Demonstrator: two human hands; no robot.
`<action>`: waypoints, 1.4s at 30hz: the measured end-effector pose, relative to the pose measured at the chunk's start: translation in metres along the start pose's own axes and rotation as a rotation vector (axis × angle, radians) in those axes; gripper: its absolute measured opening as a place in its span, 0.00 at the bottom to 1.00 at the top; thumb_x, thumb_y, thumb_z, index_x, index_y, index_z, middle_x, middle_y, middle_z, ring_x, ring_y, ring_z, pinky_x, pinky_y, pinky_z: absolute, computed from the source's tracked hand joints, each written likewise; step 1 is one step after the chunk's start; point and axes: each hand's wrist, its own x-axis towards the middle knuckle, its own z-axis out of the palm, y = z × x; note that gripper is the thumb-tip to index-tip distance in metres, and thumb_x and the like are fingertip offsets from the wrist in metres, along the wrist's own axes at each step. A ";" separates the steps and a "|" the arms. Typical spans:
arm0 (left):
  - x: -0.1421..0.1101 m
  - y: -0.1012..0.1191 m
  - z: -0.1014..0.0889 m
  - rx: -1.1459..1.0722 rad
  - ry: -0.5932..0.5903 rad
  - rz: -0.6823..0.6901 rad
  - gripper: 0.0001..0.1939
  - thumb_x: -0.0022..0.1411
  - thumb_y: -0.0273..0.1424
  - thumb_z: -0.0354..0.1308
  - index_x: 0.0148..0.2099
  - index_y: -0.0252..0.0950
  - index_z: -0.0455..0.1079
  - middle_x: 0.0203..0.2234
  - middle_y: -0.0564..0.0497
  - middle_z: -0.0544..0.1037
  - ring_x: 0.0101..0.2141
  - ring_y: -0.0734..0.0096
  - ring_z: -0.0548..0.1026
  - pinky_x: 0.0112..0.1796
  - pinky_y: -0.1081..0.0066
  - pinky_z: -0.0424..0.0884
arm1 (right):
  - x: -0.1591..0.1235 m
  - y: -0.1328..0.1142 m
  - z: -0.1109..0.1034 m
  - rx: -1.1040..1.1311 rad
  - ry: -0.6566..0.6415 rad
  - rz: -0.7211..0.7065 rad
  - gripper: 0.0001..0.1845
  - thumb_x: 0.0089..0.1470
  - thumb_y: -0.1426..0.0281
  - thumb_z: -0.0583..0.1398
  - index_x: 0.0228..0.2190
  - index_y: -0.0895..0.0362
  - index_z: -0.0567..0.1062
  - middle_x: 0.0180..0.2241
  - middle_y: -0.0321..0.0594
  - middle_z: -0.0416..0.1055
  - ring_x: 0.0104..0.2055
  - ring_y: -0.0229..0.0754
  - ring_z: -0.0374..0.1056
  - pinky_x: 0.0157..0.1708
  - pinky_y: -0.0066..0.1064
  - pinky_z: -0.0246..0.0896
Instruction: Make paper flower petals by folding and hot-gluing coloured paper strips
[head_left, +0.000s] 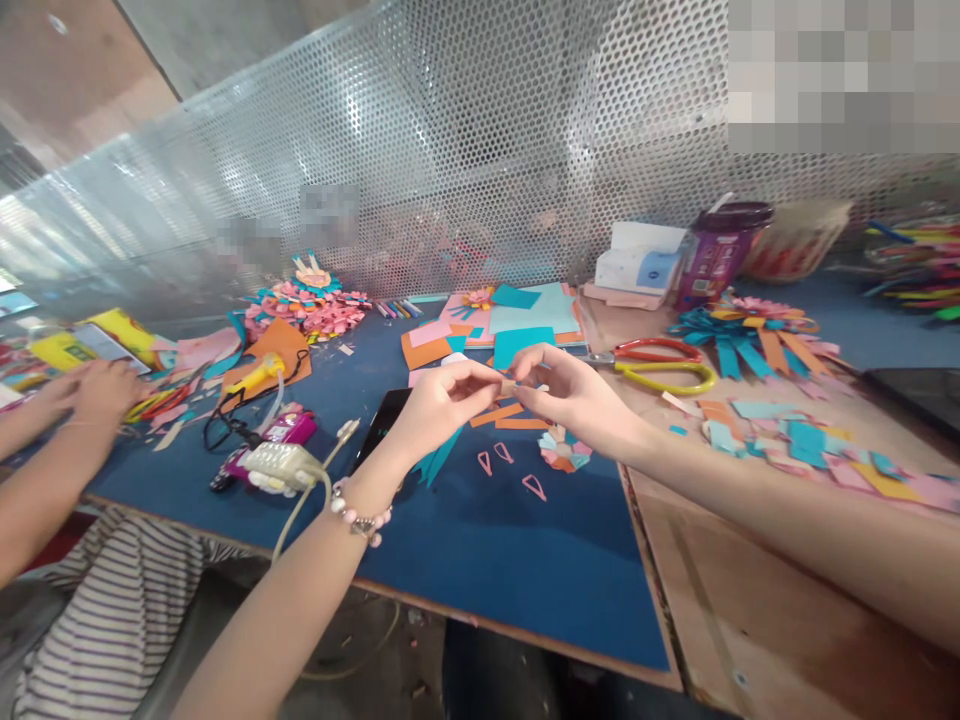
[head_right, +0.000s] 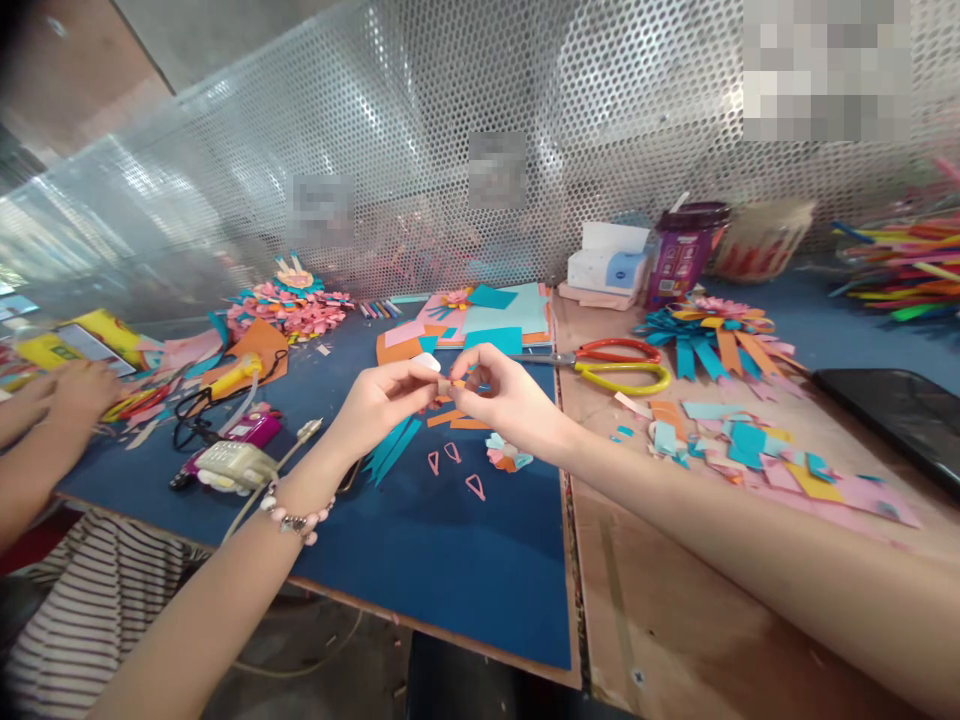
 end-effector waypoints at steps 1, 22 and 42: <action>0.000 0.000 0.000 0.001 -0.004 -0.003 0.08 0.58 0.29 0.58 0.40 0.32 0.73 0.35 0.47 0.78 0.34 0.71 0.74 0.34 0.73 0.70 | 0.000 0.000 0.000 -0.003 0.001 -0.005 0.08 0.50 0.68 0.60 0.29 0.57 0.65 0.30 0.34 0.62 0.30 0.34 0.59 0.30 0.29 0.55; 0.002 -0.002 0.000 0.005 0.010 0.004 0.08 0.58 0.30 0.58 0.39 0.32 0.73 0.35 0.47 0.77 0.33 0.71 0.74 0.36 0.71 0.70 | -0.001 0.006 -0.004 -0.016 0.051 0.050 0.09 0.50 0.65 0.60 0.32 0.56 0.67 0.28 0.34 0.64 0.26 0.34 0.58 0.26 0.29 0.53; 0.002 0.001 0.001 0.009 0.059 -0.055 0.08 0.57 0.31 0.58 0.38 0.31 0.72 0.35 0.46 0.78 0.34 0.70 0.75 0.37 0.70 0.71 | -0.001 0.008 -0.004 -0.304 0.102 -0.121 0.07 0.55 0.67 0.57 0.33 0.55 0.73 0.37 0.40 0.65 0.34 0.38 0.64 0.34 0.34 0.65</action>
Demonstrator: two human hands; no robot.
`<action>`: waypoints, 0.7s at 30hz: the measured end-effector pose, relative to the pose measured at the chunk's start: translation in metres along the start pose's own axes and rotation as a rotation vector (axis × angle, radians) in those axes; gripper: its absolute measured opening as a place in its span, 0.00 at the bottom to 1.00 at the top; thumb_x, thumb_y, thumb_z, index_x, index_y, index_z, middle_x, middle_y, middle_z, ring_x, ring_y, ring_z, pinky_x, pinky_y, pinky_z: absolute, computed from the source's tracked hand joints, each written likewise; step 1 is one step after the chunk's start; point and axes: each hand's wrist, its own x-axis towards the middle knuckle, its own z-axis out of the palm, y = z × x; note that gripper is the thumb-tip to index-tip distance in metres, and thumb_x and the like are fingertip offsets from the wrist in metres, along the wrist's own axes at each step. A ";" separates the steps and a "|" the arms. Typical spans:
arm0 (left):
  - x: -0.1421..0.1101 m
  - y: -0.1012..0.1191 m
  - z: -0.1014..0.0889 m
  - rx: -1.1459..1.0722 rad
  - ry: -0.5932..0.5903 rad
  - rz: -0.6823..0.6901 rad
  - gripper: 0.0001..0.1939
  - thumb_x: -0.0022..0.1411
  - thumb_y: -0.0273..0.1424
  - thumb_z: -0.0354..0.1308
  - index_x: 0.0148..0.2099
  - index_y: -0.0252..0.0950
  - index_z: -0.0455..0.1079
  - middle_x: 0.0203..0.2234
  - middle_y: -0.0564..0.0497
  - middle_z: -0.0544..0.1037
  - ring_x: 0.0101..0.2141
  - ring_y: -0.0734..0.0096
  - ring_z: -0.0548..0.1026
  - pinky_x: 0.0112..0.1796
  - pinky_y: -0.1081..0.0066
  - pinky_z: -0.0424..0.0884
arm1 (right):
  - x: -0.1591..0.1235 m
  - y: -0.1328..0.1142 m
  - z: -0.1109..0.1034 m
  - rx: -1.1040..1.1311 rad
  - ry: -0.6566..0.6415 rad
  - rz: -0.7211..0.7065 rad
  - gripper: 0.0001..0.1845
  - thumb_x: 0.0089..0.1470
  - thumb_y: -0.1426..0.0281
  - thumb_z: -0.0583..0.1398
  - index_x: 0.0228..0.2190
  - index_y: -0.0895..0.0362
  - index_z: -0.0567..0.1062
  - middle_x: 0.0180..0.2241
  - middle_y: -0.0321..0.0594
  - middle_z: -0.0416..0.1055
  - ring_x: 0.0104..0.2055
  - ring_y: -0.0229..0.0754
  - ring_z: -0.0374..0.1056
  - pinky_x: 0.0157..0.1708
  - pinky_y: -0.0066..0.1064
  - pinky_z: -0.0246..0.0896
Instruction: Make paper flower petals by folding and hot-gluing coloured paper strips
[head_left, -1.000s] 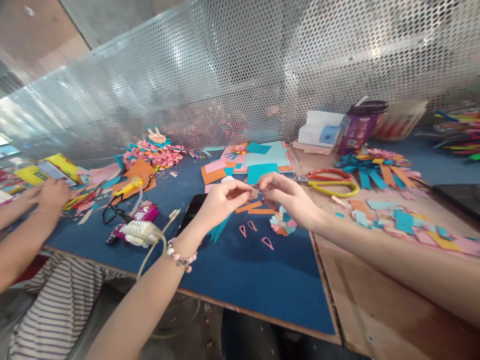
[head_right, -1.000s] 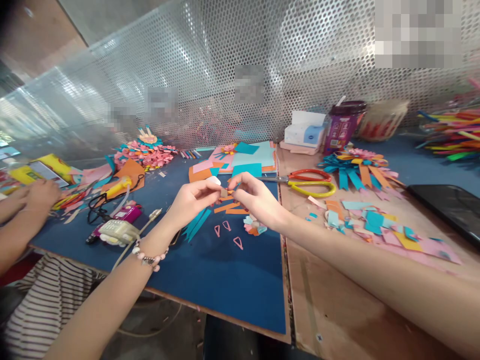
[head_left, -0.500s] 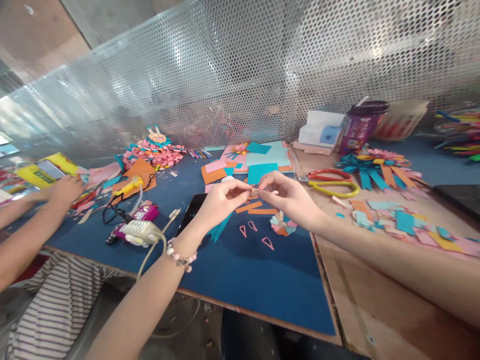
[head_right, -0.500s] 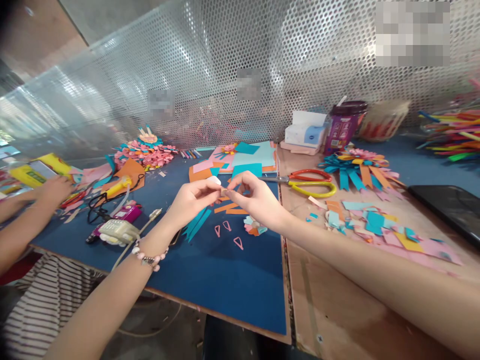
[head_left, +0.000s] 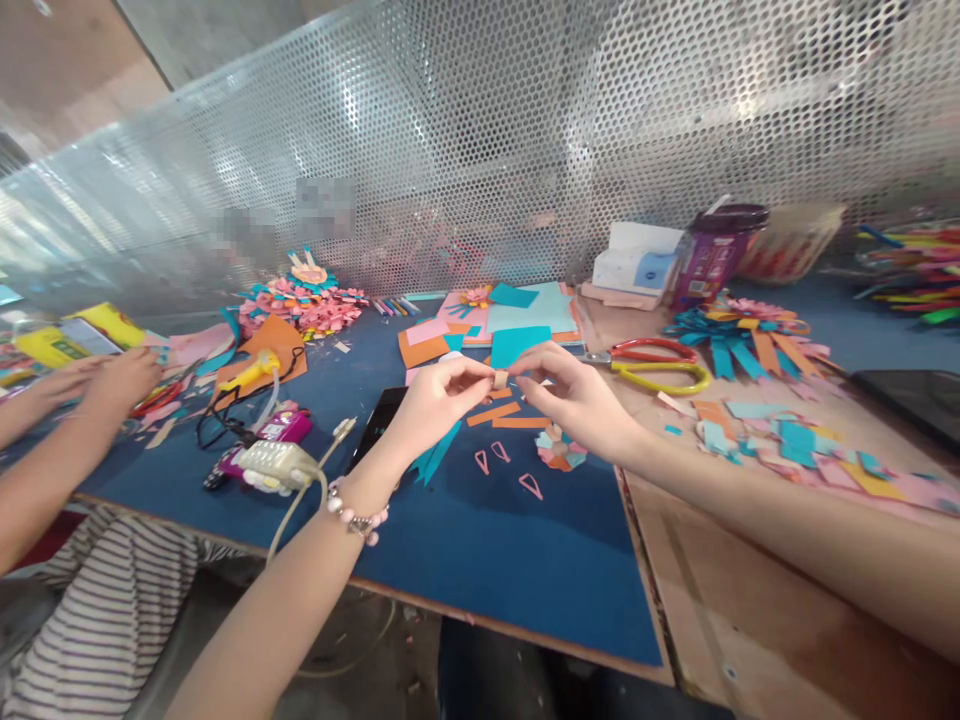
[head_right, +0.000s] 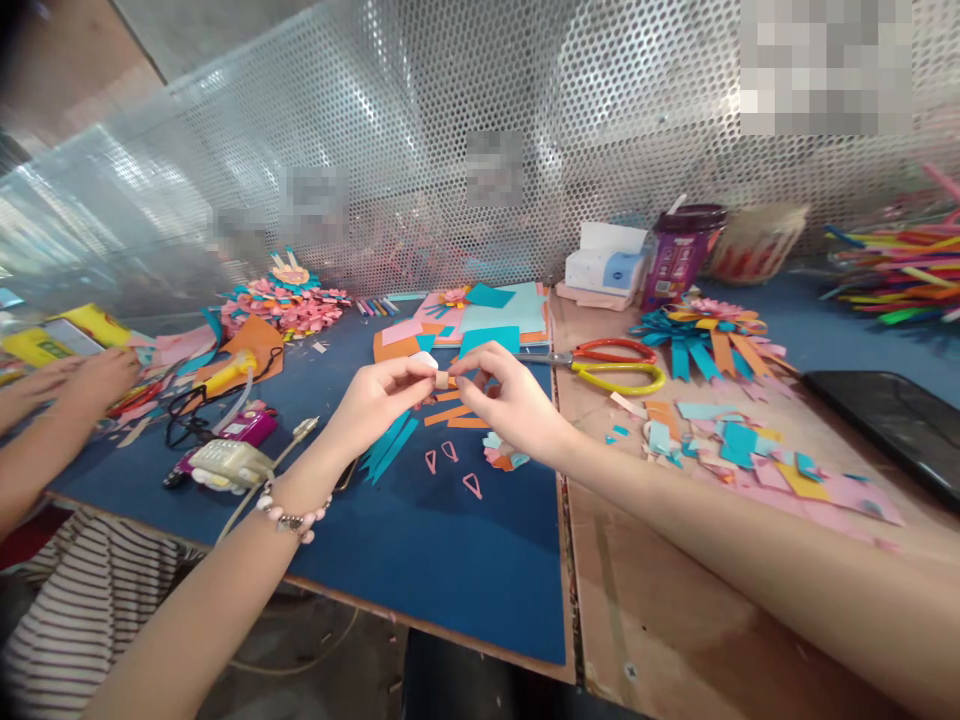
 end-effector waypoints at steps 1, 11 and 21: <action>0.000 -0.001 0.000 -0.005 -0.006 0.005 0.08 0.58 0.31 0.58 0.38 0.32 0.72 0.35 0.46 0.78 0.34 0.71 0.75 0.37 0.70 0.71 | 0.000 0.000 0.000 -0.006 0.000 -0.005 0.06 0.55 0.66 0.57 0.33 0.55 0.73 0.37 0.40 0.65 0.33 0.37 0.63 0.34 0.34 0.65; 0.001 -0.004 -0.001 0.016 -0.029 0.016 0.09 0.58 0.32 0.57 0.39 0.33 0.73 0.35 0.47 0.78 0.35 0.68 0.76 0.39 0.68 0.72 | 0.002 0.002 -0.001 -0.062 0.008 -0.015 0.08 0.55 0.64 0.59 0.32 0.55 0.74 0.36 0.38 0.65 0.31 0.36 0.63 0.32 0.33 0.64; -0.002 -0.003 0.003 0.167 -0.052 0.021 0.09 0.59 0.31 0.56 0.40 0.34 0.74 0.34 0.48 0.79 0.32 0.67 0.77 0.37 0.67 0.74 | 0.005 0.002 -0.006 -0.062 -0.078 0.004 0.07 0.53 0.63 0.60 0.32 0.54 0.74 0.38 0.40 0.63 0.29 0.34 0.62 0.27 0.29 0.63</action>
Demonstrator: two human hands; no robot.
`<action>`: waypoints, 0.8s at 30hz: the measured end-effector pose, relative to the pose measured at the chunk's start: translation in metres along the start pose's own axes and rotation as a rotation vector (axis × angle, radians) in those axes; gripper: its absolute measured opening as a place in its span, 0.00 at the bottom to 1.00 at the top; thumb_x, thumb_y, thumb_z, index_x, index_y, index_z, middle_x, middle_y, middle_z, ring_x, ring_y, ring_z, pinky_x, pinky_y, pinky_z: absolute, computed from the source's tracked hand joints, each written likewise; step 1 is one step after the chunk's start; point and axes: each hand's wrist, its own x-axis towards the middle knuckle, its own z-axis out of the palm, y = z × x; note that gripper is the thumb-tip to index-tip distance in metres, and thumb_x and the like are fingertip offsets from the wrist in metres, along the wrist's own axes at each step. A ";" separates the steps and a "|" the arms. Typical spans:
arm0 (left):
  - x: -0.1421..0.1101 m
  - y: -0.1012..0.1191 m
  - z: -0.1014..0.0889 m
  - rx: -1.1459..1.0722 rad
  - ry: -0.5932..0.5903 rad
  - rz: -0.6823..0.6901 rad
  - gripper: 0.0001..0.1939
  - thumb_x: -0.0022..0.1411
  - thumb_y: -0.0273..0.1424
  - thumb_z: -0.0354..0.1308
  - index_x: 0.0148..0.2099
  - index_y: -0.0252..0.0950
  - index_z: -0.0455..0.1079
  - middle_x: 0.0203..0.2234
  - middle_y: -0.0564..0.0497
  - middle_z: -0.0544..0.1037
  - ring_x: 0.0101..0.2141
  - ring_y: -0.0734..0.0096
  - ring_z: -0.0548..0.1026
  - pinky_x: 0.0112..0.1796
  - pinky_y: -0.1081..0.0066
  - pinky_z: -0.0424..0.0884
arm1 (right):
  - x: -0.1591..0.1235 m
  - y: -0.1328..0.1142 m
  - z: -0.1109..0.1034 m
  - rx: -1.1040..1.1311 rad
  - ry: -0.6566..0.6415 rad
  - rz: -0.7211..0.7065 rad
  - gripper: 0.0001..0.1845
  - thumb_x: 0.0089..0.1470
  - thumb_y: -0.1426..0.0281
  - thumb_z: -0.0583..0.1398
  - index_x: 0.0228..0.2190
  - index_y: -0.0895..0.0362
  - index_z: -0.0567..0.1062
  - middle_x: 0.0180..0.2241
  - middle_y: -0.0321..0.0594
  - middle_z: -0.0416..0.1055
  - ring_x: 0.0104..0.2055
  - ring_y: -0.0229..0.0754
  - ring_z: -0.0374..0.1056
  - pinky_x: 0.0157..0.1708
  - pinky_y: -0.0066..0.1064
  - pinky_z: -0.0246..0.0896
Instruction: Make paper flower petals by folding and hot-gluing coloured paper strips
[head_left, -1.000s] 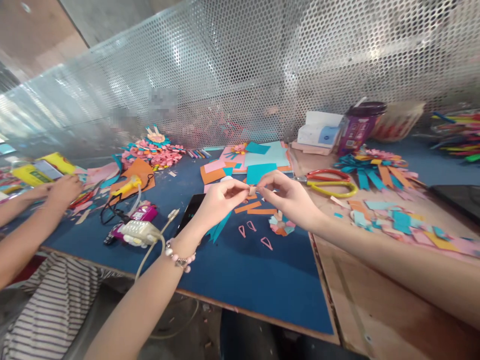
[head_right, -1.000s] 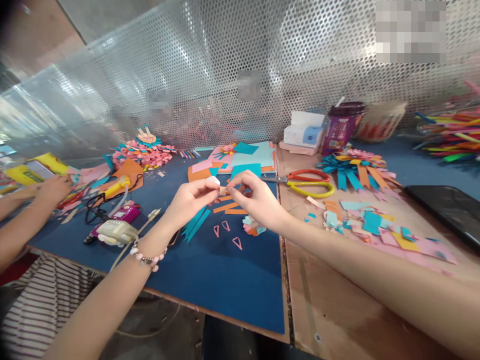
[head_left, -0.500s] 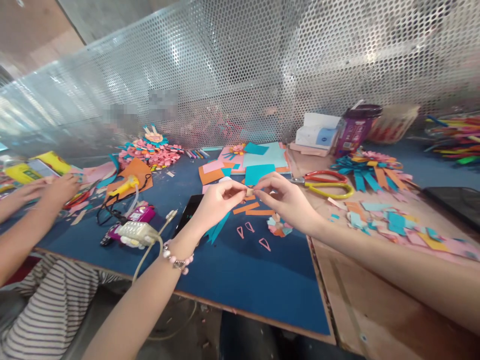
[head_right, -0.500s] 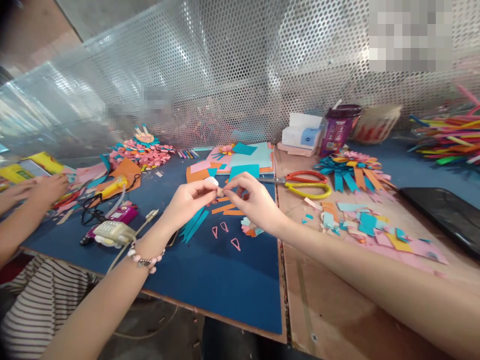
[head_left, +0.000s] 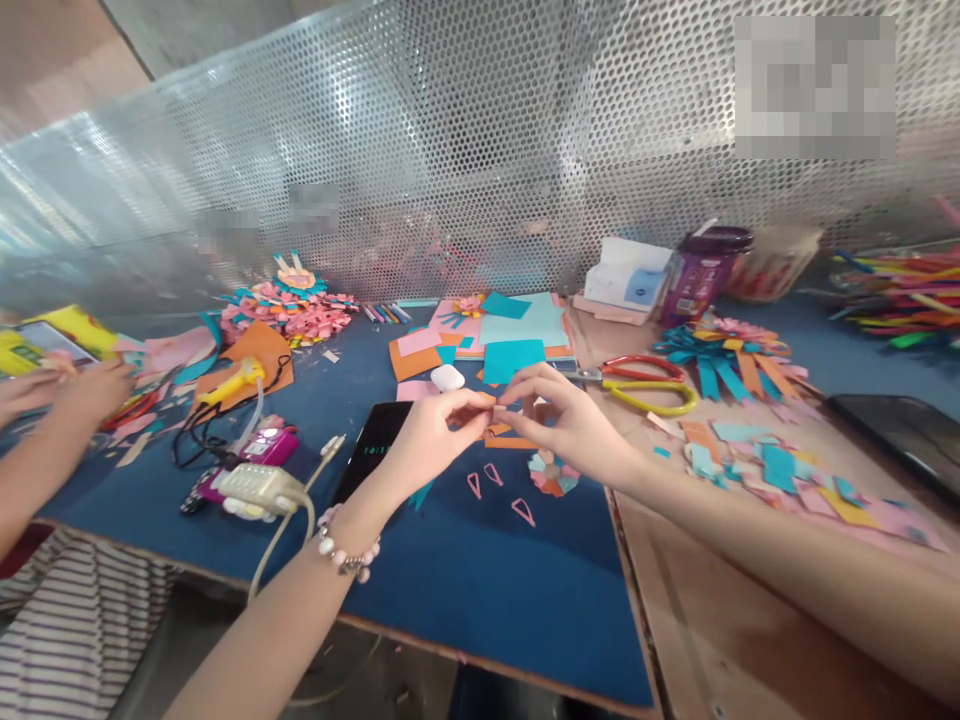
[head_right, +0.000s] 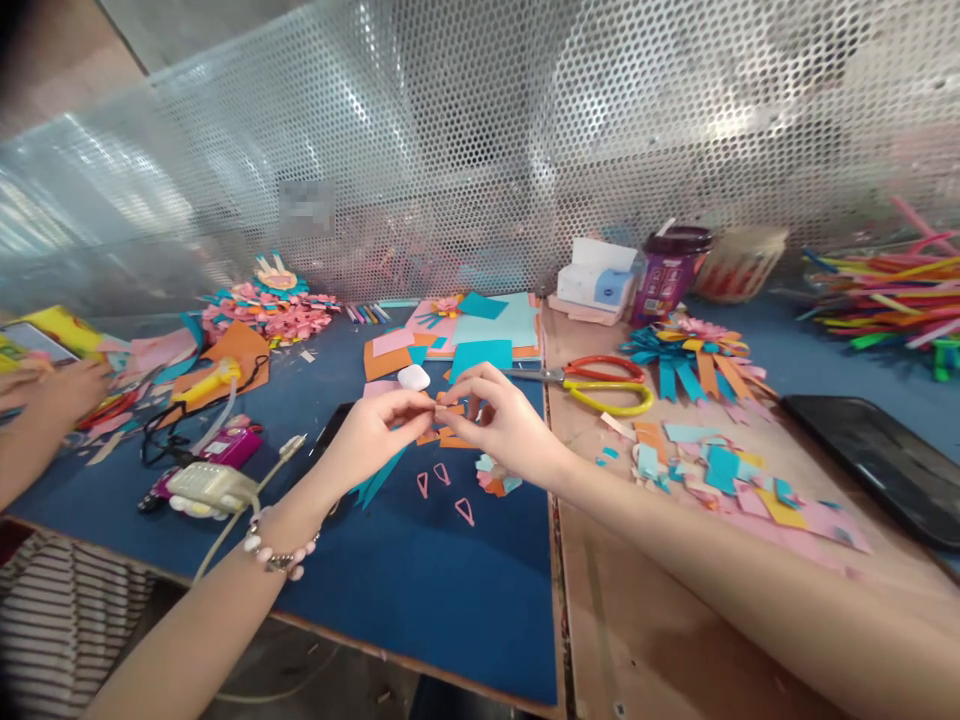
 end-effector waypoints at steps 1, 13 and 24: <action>-0.001 0.000 0.000 -0.006 -0.003 0.001 0.09 0.60 0.31 0.55 0.40 0.34 0.74 0.33 0.48 0.79 0.31 0.68 0.78 0.36 0.68 0.74 | 0.000 0.000 0.000 0.005 -0.015 -0.004 0.07 0.54 0.63 0.60 0.33 0.54 0.74 0.39 0.40 0.63 0.29 0.34 0.62 0.26 0.29 0.63; -0.003 0.010 -0.001 0.118 0.065 0.060 0.09 0.59 0.27 0.55 0.41 0.35 0.75 0.34 0.48 0.81 0.33 0.67 0.78 0.36 0.69 0.74 | -0.003 -0.004 0.000 -0.059 -0.006 -0.081 0.04 0.55 0.68 0.60 0.33 0.53 0.74 0.40 0.42 0.63 0.30 0.36 0.63 0.27 0.32 0.63; -0.004 0.009 -0.001 0.175 0.067 0.127 0.08 0.61 0.29 0.55 0.40 0.36 0.74 0.32 0.50 0.81 0.33 0.69 0.78 0.36 0.71 0.73 | -0.005 0.001 0.004 -0.094 0.034 -0.108 0.04 0.55 0.69 0.60 0.34 0.54 0.73 0.38 0.42 0.64 0.27 0.35 0.61 0.24 0.31 0.62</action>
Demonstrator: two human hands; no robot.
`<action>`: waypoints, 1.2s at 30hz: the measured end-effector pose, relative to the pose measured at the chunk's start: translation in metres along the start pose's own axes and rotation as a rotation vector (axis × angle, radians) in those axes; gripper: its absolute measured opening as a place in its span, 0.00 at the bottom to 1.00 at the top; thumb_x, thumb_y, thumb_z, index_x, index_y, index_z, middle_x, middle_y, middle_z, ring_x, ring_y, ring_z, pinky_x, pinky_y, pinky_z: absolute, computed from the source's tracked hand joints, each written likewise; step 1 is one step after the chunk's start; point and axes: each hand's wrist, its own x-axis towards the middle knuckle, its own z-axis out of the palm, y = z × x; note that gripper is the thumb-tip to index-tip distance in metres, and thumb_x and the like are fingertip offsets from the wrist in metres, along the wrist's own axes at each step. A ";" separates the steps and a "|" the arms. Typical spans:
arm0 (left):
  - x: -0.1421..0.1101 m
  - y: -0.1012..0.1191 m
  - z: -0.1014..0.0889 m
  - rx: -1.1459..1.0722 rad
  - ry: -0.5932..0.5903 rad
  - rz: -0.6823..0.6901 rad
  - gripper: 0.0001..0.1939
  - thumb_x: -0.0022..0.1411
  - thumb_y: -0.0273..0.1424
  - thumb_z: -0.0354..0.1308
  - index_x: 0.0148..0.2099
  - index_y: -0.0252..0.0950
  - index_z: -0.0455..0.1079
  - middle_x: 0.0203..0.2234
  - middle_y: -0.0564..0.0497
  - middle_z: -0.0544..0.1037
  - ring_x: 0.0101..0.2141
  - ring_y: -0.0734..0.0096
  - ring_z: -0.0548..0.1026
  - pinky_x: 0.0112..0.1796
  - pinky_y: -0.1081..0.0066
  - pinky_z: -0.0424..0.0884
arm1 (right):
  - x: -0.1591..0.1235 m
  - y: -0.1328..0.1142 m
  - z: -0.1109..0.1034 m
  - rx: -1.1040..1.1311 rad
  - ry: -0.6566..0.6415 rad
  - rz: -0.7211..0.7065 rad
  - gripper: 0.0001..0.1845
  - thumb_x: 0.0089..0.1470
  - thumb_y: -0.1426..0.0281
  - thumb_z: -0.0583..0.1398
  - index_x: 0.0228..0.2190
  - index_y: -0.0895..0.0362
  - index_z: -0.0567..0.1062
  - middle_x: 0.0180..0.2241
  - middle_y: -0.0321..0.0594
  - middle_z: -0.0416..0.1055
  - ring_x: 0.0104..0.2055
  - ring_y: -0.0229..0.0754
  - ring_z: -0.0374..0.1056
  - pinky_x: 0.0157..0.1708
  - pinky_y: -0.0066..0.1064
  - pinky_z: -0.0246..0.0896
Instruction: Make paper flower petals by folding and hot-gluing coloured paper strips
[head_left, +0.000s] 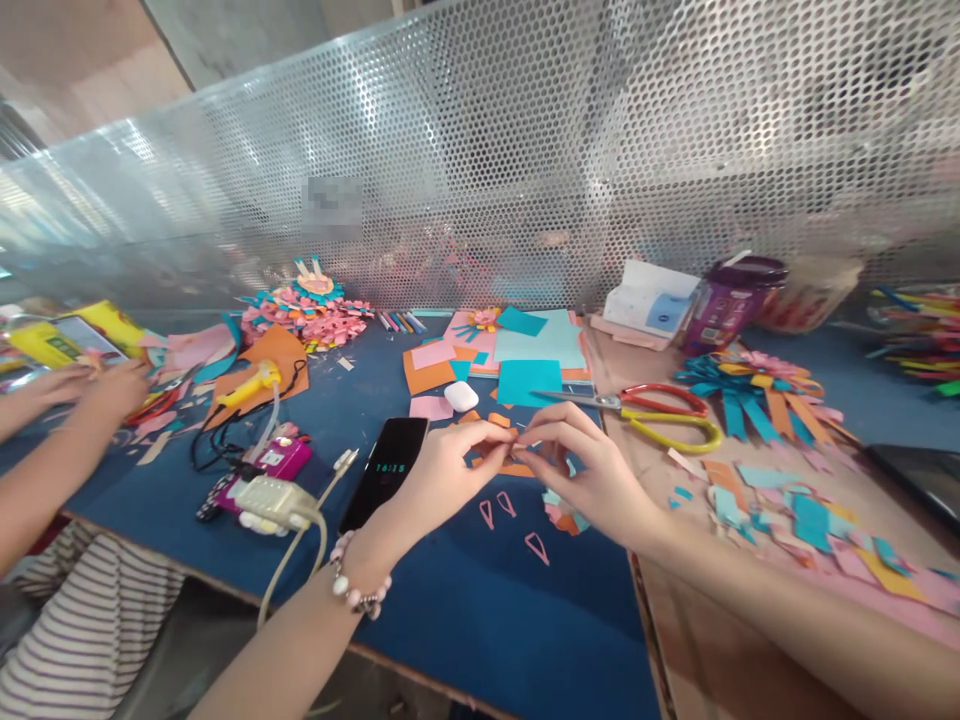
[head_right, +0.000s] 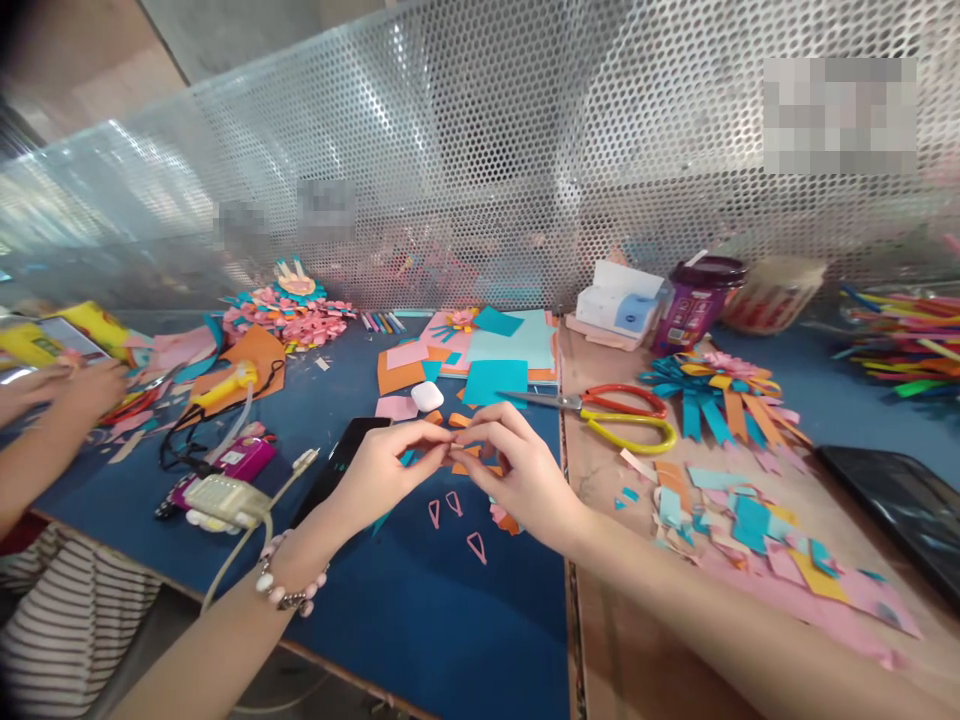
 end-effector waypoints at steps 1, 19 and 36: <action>0.000 0.000 0.000 0.005 0.005 0.008 0.08 0.61 0.28 0.55 0.40 0.36 0.74 0.32 0.50 0.81 0.33 0.70 0.78 0.36 0.71 0.73 | 0.000 0.001 0.000 -0.004 0.006 -0.007 0.04 0.55 0.70 0.60 0.34 0.55 0.73 0.38 0.42 0.64 0.27 0.34 0.61 0.24 0.31 0.63; 0.004 0.005 -0.006 -0.682 -0.166 -0.349 0.15 0.59 0.34 0.59 0.47 0.32 0.70 0.42 0.43 0.76 0.38 0.66 0.77 0.40 0.67 0.74 | -0.001 -0.007 -0.002 0.061 0.073 0.041 0.04 0.57 0.71 0.58 0.33 0.54 0.74 0.37 0.38 0.64 0.27 0.31 0.62 0.25 0.28 0.63; 0.006 -0.009 0.000 -0.961 -0.129 -0.424 0.11 0.57 0.31 0.62 0.40 0.30 0.72 0.33 0.45 0.76 0.32 0.71 0.75 0.39 0.67 0.71 | -0.004 -0.005 -0.001 0.099 0.027 0.087 0.06 0.57 0.68 0.58 0.36 0.52 0.74 0.38 0.39 0.63 0.32 0.35 0.66 0.28 0.30 0.65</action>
